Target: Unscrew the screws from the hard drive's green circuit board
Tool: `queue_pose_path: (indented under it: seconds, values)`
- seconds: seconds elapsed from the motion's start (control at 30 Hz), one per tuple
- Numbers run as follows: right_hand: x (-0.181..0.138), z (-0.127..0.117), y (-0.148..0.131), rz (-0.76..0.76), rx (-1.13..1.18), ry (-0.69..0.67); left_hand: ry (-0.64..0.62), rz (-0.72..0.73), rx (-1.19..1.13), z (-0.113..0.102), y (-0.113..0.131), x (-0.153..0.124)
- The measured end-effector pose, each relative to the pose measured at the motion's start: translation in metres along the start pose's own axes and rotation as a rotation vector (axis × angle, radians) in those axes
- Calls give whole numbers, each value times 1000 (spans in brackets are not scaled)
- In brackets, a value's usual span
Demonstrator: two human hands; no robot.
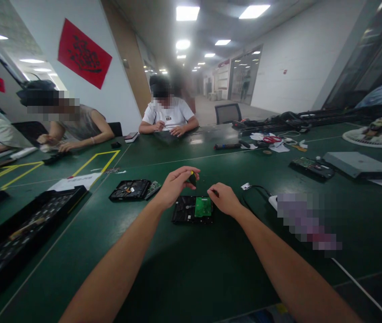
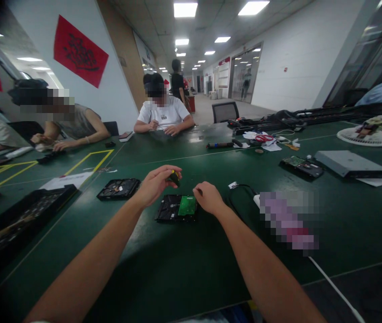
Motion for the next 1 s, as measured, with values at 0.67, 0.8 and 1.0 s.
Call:
queue_pose_path:
  seconds: [0.67, 0.8, 1.0]
  values:
    - [-4, 4, 8, 126, 174, -1, 19, 5, -22, -2, -1, 1]
    - [-3, 7, 2, 76, 135, -28, 145, 34, 235, -13, 4, -2]
    - [-3, 10, 3, 119, 151, -38, 103, 74, 280, -2, 11, -3]
Point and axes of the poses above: each hand's wrist, its own x-axis towards the middle knuckle, its own z-axis out of the palm, y = z × x, the point moved 10 cm from there along x, towards the middle knuckle, and after that the axes turned 13 degrees about x, right-handed, at the moved point
